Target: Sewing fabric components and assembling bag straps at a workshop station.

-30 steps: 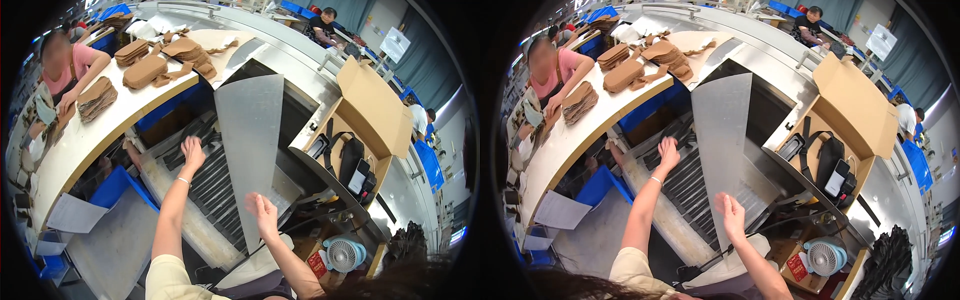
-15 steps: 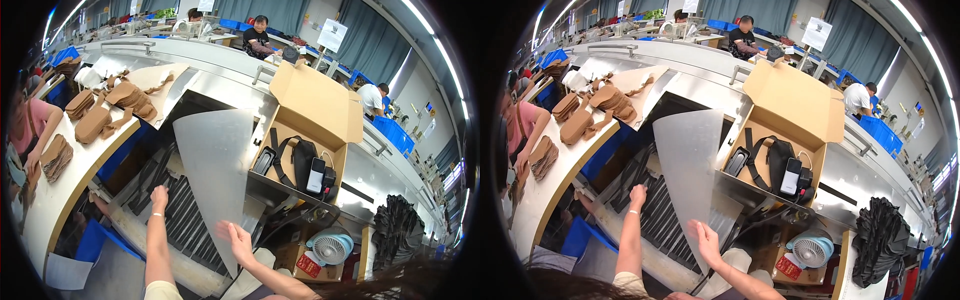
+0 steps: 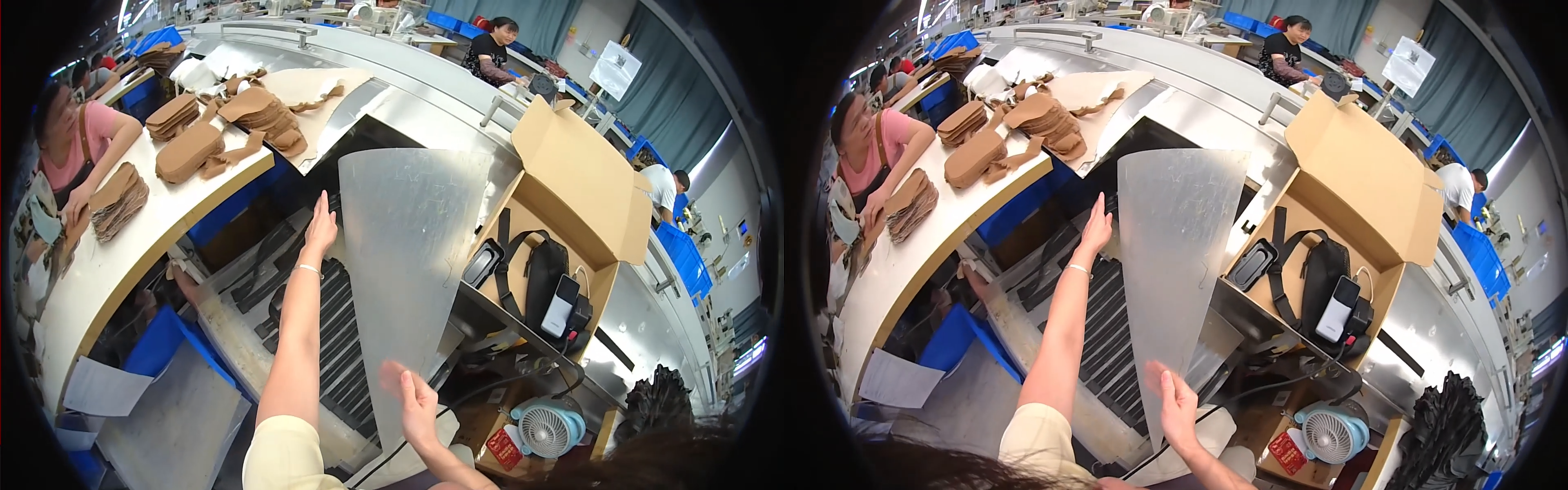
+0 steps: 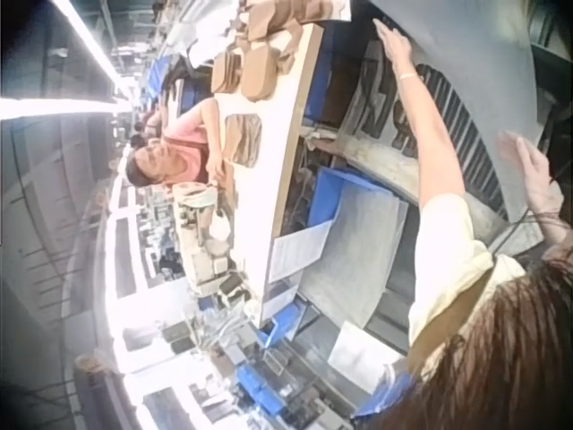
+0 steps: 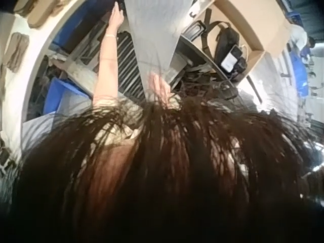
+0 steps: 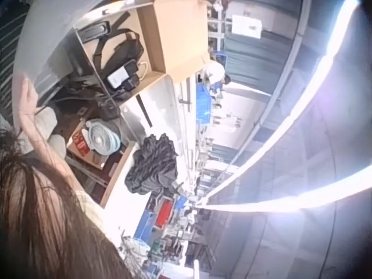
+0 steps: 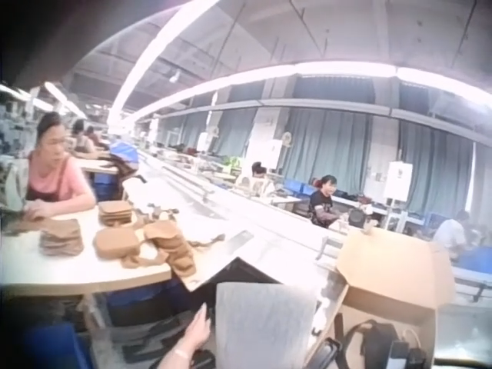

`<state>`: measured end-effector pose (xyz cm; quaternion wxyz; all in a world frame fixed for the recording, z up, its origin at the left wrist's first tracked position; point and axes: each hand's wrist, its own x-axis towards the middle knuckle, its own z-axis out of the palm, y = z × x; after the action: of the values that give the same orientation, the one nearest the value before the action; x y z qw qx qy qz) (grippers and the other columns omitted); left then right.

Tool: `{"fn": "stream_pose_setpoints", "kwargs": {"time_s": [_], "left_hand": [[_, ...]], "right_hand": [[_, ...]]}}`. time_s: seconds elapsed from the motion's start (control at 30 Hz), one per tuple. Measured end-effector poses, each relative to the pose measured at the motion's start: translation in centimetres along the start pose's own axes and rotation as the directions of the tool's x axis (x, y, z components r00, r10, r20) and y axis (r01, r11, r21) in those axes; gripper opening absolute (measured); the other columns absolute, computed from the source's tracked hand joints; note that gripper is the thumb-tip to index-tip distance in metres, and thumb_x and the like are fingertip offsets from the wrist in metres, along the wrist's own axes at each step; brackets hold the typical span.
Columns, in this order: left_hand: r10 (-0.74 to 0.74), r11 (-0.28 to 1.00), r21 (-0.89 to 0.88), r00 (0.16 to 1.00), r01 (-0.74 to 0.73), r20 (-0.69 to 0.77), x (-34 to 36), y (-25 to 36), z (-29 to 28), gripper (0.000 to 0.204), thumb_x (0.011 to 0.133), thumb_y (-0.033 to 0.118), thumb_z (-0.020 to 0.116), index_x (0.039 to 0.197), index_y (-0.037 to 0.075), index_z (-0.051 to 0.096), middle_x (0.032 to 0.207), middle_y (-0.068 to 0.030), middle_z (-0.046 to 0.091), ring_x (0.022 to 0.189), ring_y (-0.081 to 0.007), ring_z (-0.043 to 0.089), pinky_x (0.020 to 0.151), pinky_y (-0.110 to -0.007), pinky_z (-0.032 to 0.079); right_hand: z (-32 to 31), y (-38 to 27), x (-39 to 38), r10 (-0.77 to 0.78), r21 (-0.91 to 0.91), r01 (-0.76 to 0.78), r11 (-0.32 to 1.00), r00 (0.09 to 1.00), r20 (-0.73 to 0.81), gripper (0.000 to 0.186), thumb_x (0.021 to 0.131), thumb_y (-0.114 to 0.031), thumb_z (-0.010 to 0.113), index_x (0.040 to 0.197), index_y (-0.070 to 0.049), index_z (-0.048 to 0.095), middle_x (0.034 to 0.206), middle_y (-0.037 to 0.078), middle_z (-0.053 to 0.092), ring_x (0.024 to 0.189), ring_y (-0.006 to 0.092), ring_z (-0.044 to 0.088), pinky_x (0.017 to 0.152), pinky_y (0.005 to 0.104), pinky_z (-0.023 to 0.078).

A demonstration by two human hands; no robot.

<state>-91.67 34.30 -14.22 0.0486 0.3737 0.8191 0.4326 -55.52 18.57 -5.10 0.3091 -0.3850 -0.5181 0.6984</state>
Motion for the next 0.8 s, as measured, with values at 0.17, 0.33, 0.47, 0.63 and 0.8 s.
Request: {"fn": "stream_pose_setpoints", "kwargs": {"time_s": [0.17, 0.33, 0.47, 0.63, 0.8], "left_hand": [[-0.167, 0.959, 0.254, 0.975, 0.127, 0.143, 1.3, 2.8, 0.4, 0.034, 0.094, 0.027, 0.039, 0.118, 0.007, 0.053, 0.106, -0.0190, 0.060, 0.098, -0.0387, 0.057, 0.081, -0.046, 0.047], [-0.269, 0.812, 0.567, 0.951, 0.138, 0.154, -2.4, -5.3, 0.1, 0.029, 0.090, 0.027, 0.047, 0.105, 0.005, 0.059, 0.097, -0.0188, 0.062, 0.091, -0.0375, 0.060, 0.076, -0.045, 0.049], [-0.276, 0.920, 0.290, 0.961, 0.262, 0.008, -10.5, -8.0, 1.1, 0.051, 0.089, 0.024, 0.050, 0.134, 0.008, 0.034, 0.129, -0.0206, 0.041, 0.101, -0.0379, 0.055, 0.077, -0.044, 0.049], [0.116, 0.880, 0.457, 0.992, -0.128, 0.055, -22.3, -2.6, 2.6, 0.068, 0.086, 0.027, 0.052, 0.139, 0.000, 0.020, 0.145, -0.0211, 0.016, 0.133, -0.0394, 0.017, 0.105, -0.054, 0.015], [0.137, 0.966, 0.130, 0.869, -0.223, 0.476, -35.2, 2.2, 6.4, 0.060, 0.087, 0.026, 0.047, 0.138, 0.002, 0.027, 0.146, -0.0168, 0.016, 0.135, -0.0365, 0.011, 0.106, -0.053, 0.013]], "right_hand": [[0.0, -0.1, -0.5, 0.006, 0.006, -0.006, 1.000, 1.000, -0.019, 0.035, 0.097, -0.020, 0.039, 0.115, 0.007, 0.053, 0.114, 0.015, 0.058, 0.106, 0.0203, 0.055, 0.093, 0.0333, 0.044], [0.2, -0.5, -1.3, -0.093, 0.066, 0.102, 0.993, 0.987, -0.128, 0.035, 0.097, -0.018, 0.037, 0.117, 0.008, 0.050, 0.115, 0.017, 0.056, 0.106, 0.0239, 0.055, 0.090, 0.0361, 0.047], [-0.1, -1.6, -0.8, -0.062, -0.031, 0.059, 0.998, 0.991, -0.119, 0.035, 0.097, -0.017, 0.037, 0.118, 0.008, 0.049, 0.116, 0.017, 0.056, 0.107, 0.0235, 0.055, 0.089, 0.0358, 0.047], [0.2, -2.7, 0.8, -0.067, -0.078, 0.058, 0.995, 0.991, -0.119, 0.034, 0.096, -0.018, 0.040, 0.114, 0.007, 0.054, 0.107, 0.015, 0.061, 0.097, 0.0200, 0.059, 0.086, 0.0314, 0.047], [1.5, -4.7, 1.1, -0.191, -0.405, 0.174, 0.898, 0.982, -0.002, 0.031, 0.095, -0.018, 0.044, 0.111, 0.005, 0.058, 0.102, 0.012, 0.064, 0.093, 0.0133, 0.058, 0.083, 0.0256, 0.045]]}}
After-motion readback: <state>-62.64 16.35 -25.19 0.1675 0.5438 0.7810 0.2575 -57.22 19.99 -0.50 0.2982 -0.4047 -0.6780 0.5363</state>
